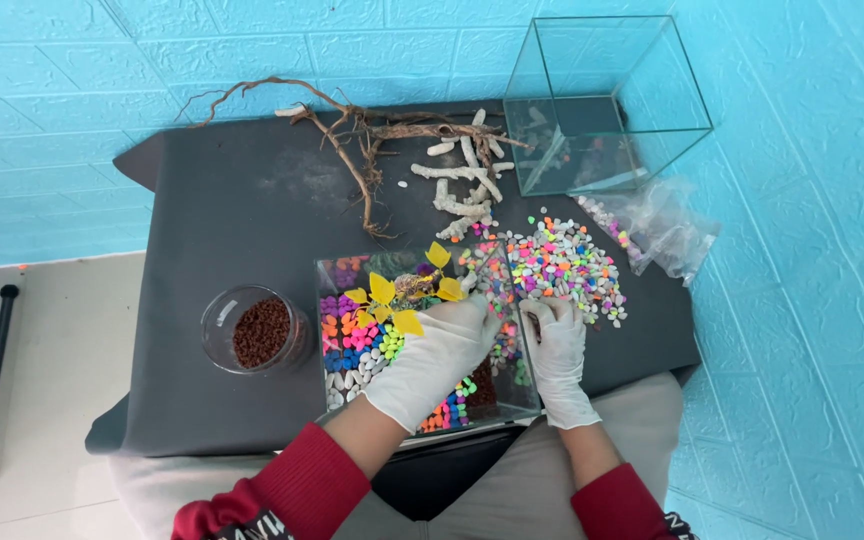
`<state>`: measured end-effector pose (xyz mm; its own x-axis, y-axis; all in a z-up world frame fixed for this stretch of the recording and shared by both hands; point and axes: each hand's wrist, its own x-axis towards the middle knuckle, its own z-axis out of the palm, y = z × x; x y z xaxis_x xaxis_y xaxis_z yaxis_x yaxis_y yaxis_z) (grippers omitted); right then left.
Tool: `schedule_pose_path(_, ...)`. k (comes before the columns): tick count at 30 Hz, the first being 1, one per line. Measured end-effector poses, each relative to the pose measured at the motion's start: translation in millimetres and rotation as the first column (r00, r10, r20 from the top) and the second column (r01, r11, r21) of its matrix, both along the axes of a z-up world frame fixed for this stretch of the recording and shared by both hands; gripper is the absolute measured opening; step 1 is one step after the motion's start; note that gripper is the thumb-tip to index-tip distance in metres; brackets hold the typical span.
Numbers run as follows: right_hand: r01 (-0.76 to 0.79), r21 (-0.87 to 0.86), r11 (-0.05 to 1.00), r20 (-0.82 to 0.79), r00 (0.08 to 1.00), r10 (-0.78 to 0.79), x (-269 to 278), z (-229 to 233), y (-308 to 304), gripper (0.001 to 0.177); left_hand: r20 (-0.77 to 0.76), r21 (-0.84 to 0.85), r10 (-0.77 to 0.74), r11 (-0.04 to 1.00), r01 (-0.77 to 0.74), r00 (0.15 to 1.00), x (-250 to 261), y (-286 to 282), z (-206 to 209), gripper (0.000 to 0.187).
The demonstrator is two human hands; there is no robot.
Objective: Adding colorful decorative beads and stones to a small glass or plastic container to create a decorative display.
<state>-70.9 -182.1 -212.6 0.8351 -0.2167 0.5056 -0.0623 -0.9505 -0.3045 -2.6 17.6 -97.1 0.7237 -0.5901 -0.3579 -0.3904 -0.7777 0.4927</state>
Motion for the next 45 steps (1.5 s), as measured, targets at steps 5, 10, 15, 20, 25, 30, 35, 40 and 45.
schedule_pose_path(5,-0.168,0.377,0.911,0.24,0.968,0.08,-11,53,19,0.017,0.599,-0.14,0.086,0.99,-0.002,0.796,-19,-4,2,0.034)
schedule_pose_path(10,-0.292,0.37,0.882,0.403,0.906,0.131,-23,102,38,0.024,0.784,-0.436,0.311,0.892,0.12,0.537,-27,-10,32,0.017)
schedule_pose_path(15,-0.389,0.383,0.838,0.492,0.854,0.171,-28,105,41,0.026,0.803,-0.53,0.414,0.825,0.197,0.428,-25,-11,45,0.025)
schedule_pose_path(20,-0.493,0.457,0.74,0.591,0.79,0.163,-26,100,44,0.019,0.374,-0.794,0.274,0.588,0.154,0.886,-19,-2,40,0.009)
schedule_pose_path(25,-0.506,0.448,0.737,0.595,0.784,0.177,-29,102,45,0.019,-0.167,-0.875,0.101,0.443,-0.195,0.981,-15,-3,36,0.009)
schedule_pose_path(30,-0.528,0.552,0.646,0.567,0.805,0.173,-31,84,32,0.014,-0.217,-0.874,0.041,0.438,-0.213,0.975,-17,-2,35,0.019)
schedule_pose_path(35,-0.567,0.533,0.628,0.585,0.783,0.21,-32,73,24,0.009,-0.343,-0.855,-0.031,0.425,-0.298,0.939,-15,-6,28,0.022)
schedule_pose_path(40,-0.579,0.472,0.665,0.606,0.761,0.231,-32,73,26,0.011,-0.449,-0.824,-0.092,0.426,-0.372,0.889,-16,-6,28,0.018)
schedule_pose_path(45,-0.545,0.364,0.756,0.603,0.756,0.254,-30,89,39,0.014,-0.539,-0.767,-0.069,0.451,-0.456,0.839,-12,-1,50,0.015)
